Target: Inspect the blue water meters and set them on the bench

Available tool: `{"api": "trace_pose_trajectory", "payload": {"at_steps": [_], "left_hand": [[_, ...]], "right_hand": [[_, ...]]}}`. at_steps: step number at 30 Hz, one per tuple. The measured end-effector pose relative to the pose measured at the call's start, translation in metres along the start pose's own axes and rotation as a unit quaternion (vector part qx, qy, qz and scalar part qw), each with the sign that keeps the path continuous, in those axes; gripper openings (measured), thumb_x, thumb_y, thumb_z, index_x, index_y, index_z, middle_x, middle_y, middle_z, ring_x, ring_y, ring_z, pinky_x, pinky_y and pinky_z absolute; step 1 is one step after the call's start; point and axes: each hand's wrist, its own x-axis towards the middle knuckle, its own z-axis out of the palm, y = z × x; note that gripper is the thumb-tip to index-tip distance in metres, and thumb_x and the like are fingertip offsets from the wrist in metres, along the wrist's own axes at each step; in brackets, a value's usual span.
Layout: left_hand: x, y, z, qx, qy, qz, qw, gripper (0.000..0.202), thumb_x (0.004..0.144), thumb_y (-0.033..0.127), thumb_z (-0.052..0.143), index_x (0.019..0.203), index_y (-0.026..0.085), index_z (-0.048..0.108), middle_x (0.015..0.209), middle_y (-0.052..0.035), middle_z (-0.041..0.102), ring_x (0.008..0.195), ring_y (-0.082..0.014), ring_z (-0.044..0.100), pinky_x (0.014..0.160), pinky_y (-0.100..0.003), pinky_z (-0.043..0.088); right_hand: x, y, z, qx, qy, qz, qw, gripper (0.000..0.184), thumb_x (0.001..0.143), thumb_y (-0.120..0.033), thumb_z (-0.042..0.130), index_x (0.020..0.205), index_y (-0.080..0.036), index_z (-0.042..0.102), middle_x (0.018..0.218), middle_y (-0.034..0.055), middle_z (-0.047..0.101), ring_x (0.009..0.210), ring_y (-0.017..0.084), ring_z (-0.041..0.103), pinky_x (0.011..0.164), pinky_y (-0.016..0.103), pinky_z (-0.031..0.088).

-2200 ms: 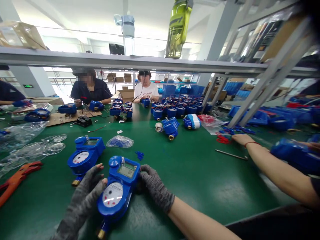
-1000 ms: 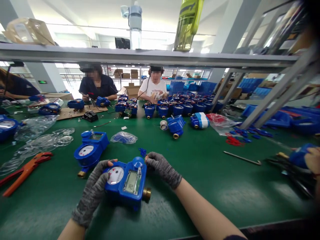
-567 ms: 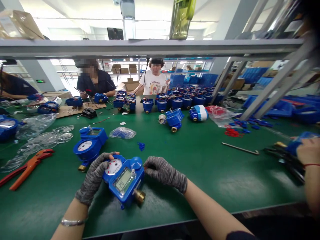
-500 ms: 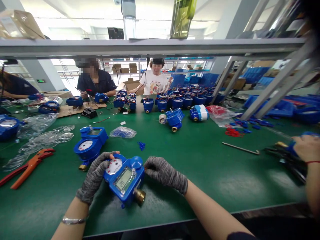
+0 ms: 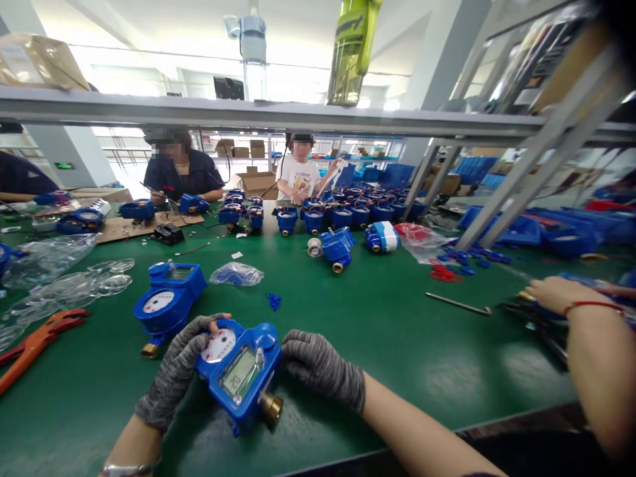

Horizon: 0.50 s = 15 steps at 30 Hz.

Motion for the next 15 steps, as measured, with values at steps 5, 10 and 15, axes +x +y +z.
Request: {"api": "trace_pose_trajectory", "payload": {"at_steps": [5,10,15], "left_hand": [[0.003,-0.001,0.001,-0.013,0.011,-0.011,1.000,0.021,0.080,0.037,0.071,0.089,0.018,0.067,0.122,-0.0119,0.067,0.115,-0.0329,0.058,0.091,-0.037,0.049],[0.003,-0.005,0.000,-0.039,0.030,-0.013,0.999,0.023,0.079,0.038,0.073,0.090,0.018,0.069,0.122,-0.0114,0.067,0.118,-0.0332,0.057,0.095,-0.039,0.048],[0.000,-0.013,-0.001,-0.096,0.007,0.006,0.995,0.020,0.084,0.034,0.068,0.097,0.019,0.069,0.125,-0.0120,0.065,0.119,-0.0324,0.057,0.098,-0.042,0.045]], "right_hand": [[-0.010,-0.004,0.008,0.009,0.028,-0.008,1.000,0.019,0.092,-0.024,0.051,0.100,-0.018,0.067,0.098,0.0080,0.065,0.087,0.018,0.060,0.079,0.030,0.049],[-0.004,-0.014,0.016,0.249,0.052,0.233,0.939,0.014,0.085,-0.030,0.060,0.090,-0.017,0.065,0.082,0.0036,0.065,0.075,0.016,0.061,0.069,0.029,0.049],[0.014,-0.024,0.026,0.511,0.021,0.376,0.772,0.038,0.072,-0.043,0.069,0.098,-0.018,0.056,0.063,-0.0011,0.061,0.049,0.014,0.056,0.051,0.027,0.047]]}}
